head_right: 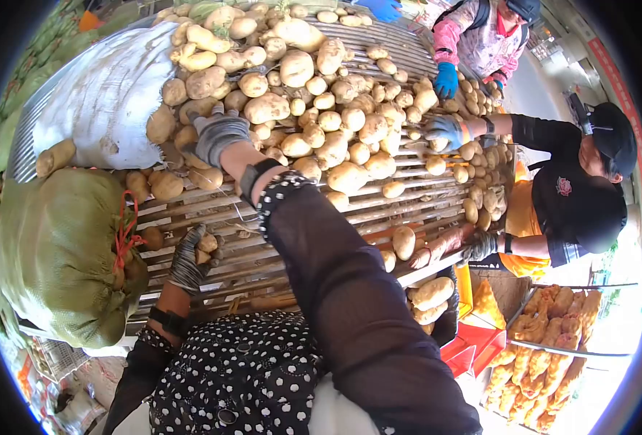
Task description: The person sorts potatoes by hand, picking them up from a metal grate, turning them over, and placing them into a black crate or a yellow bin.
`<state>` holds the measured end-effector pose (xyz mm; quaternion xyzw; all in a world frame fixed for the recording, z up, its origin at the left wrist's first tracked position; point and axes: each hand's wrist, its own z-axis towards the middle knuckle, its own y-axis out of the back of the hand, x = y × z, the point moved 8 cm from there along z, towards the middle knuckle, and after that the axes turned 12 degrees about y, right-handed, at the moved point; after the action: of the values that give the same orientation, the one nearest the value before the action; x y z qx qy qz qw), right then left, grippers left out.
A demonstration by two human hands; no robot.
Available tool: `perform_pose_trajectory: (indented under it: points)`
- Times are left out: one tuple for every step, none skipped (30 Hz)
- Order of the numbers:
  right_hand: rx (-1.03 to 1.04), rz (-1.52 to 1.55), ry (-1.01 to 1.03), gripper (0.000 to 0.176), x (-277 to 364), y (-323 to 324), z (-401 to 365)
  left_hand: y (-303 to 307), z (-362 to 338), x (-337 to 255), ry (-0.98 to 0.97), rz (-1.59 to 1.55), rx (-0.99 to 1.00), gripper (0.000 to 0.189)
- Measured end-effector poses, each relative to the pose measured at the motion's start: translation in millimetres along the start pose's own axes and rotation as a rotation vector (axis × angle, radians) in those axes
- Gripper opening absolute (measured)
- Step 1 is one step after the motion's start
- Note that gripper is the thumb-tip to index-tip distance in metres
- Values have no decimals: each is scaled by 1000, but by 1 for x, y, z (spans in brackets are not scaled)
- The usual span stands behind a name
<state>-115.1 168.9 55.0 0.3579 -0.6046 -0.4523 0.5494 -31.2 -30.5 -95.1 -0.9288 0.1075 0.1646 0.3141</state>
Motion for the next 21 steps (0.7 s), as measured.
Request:
perform_pose_trajectory:
  points:
    - [47,54,30,65,-4,-2,-7,1,2,0,5,4,0,23]
    - [156,-57,82,57,-8,-10,-15,4,4,1,12,24,-3,23]
    - [158,-55,82,57,-17,-14,-28,7,6,1,17,41,-7,24]
    - [95,-137,109,50,-24,-12,-45,6,6,2,28,37,24,24]
    - [34,-216,135,43,-29,-11,-61,7,5,3,32,36,20,24]
    - [35,-212,130,43,-30,-10,-76,7,4,3,30,49,13,24]
    - [222,-181,103,38,-34,-23,-92,6,4,2,27,64,10,25]
    - [410,-150,76,33,-39,-35,-112,5,5,2,24,75,8,25]
    - [416,-151,76,33,-46,-43,-128,5,7,2,28,70,9,25]
    - [310,-195,106,32,-56,-51,-143,7,9,2,21,69,11,25]
    - [205,-231,134,31,-59,-52,-160,9,10,3,18,69,9,25]
    - [227,-324,209,32,-54,-53,-178,12,13,5,24,51,12,25]
    - [246,-417,285,33,-48,-51,-195,15,13,7,34,44,2,25]
    - [192,-363,376,37,-35,-36,-210,14,12,6,38,47,10,26]
    - [198,-361,382,37,-34,-31,-217,13,12,5,40,50,21,26]
    - [218,-265,326,39,-39,-27,-220,10,12,4,35,55,42,27]
    - [236,-169,266,42,-46,-26,-226,11,13,4,37,48,38,27]
    - [169,-63,298,43,-58,-26,-230,13,14,5,47,50,18,27]
    - [77,-3,393,38,-56,-9,-227,12,12,5,56,54,-2,27]
    - [157,150,229,35,-73,-6,-220,9,9,3,42,69,-8,26]
    - [236,300,65,33,-88,-6,-214,8,9,2,39,68,-14,26]
